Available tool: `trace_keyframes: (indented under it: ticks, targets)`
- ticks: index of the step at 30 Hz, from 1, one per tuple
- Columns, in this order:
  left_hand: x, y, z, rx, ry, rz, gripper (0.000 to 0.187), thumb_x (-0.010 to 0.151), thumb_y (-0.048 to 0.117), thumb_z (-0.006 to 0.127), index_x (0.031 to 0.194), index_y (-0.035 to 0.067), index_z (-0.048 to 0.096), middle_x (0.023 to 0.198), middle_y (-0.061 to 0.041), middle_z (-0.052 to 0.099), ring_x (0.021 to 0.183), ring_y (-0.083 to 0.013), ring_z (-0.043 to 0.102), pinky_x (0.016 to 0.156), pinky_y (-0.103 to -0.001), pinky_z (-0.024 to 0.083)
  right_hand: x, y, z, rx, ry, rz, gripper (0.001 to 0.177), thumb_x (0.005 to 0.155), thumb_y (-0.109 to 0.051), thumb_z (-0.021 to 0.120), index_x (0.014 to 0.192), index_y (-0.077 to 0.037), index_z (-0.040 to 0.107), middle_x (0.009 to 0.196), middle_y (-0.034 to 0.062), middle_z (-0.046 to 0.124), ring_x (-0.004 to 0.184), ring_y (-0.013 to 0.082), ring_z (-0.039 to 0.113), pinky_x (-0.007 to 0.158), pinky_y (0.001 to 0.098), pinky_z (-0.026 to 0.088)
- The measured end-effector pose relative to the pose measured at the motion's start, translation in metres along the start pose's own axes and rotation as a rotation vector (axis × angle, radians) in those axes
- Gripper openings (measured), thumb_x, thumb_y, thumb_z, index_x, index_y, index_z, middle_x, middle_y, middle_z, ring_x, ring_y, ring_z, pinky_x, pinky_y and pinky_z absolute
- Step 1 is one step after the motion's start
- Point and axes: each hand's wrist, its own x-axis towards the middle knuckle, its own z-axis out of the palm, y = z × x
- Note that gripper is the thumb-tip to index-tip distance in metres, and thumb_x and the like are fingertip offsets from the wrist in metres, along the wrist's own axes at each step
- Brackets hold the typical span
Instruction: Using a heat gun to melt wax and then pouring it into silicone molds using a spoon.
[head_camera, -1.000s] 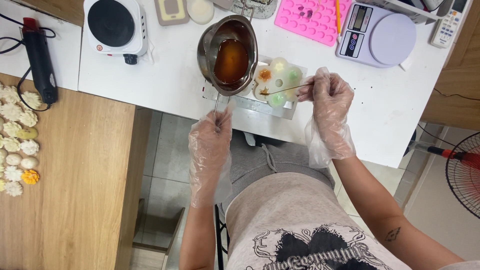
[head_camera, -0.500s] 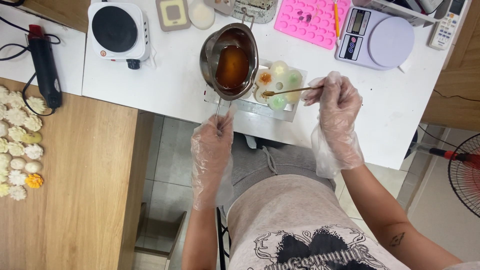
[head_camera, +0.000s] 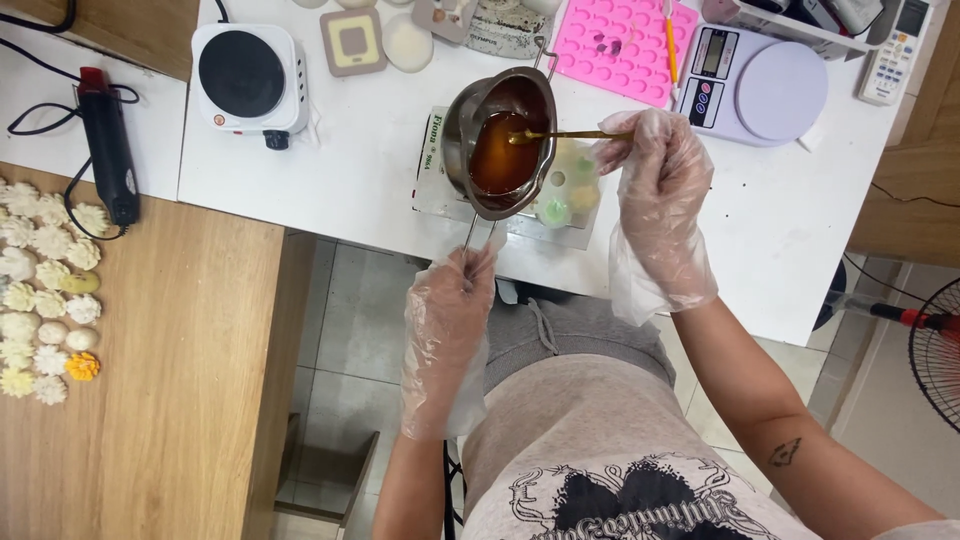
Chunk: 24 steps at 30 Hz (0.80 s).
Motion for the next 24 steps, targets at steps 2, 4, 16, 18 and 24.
trace_keyframes:
  ticks: [2,4,16,18,24]
  targets:
    - [-0.001,0.002,0.001,0.015,0.023,0.027,0.022,0.098,0.021,0.07,0.087,0.001,0.072,0.066,-0.019,0.065,0.057,-0.0319,0.069,0.051,-0.041,0.051,0.0,0.0,0.0,-0.013,-0.011,0.003,0.029,0.121,-0.025,0.047,0.112,0.001,0.057,0.11,0.0123,0.069,0.088,0.0125,0.07,0.079,0.0289,0.063]
    - [-0.002,0.002,0.001,0.029,0.043,0.056,0.022,0.098,0.021,0.071,0.087,0.001,0.072,0.067,-0.02,0.065,0.059,-0.0341,0.068,0.051,-0.042,0.05,0.0,-0.001,-0.001,-0.028,-0.019,0.007,0.029,0.121,-0.024,0.046,0.111,0.001,0.056,0.11,0.0121,0.069,0.088,0.0122,0.07,0.08,0.0285,0.063]
    - [-0.004,0.012,-0.005,0.066,-0.006,0.07,0.02,0.098,0.02,0.069,0.087,0.003,0.073,0.061,-0.015,0.064,0.054,-0.0263,0.068,0.05,-0.039,0.051,-0.002,0.009,-0.007,-0.033,-0.001,0.007,0.032,0.121,-0.027,0.047,0.113,0.002,0.059,0.106,0.0109,0.069,0.087,0.0116,0.068,0.08,0.0282,0.061]
    - [-0.004,0.014,-0.005,0.06,-0.001,0.061,0.02,0.097,0.02,0.07,0.087,0.003,0.073,0.06,-0.015,0.064,0.053,-0.0266,0.067,0.049,-0.039,0.051,-0.003,0.012,-0.007,-0.024,0.005,0.018,0.033,0.121,-0.028,0.047,0.113,0.001,0.061,0.102,0.0105,0.07,0.086,0.0117,0.068,0.079,0.0284,0.062]
    - [-0.004,0.014,-0.005,0.078,-0.032,0.035,0.023,0.099,0.021,0.069,0.084,0.004,0.071,0.058,-0.015,0.062,0.051,-0.0268,0.067,0.048,-0.04,0.05,-0.001,0.016,-0.005,-0.006,-0.001,0.005,0.032,0.12,-0.027,0.046,0.113,0.001,0.06,0.104,0.0112,0.07,0.085,0.0116,0.069,0.077,0.0279,0.062]
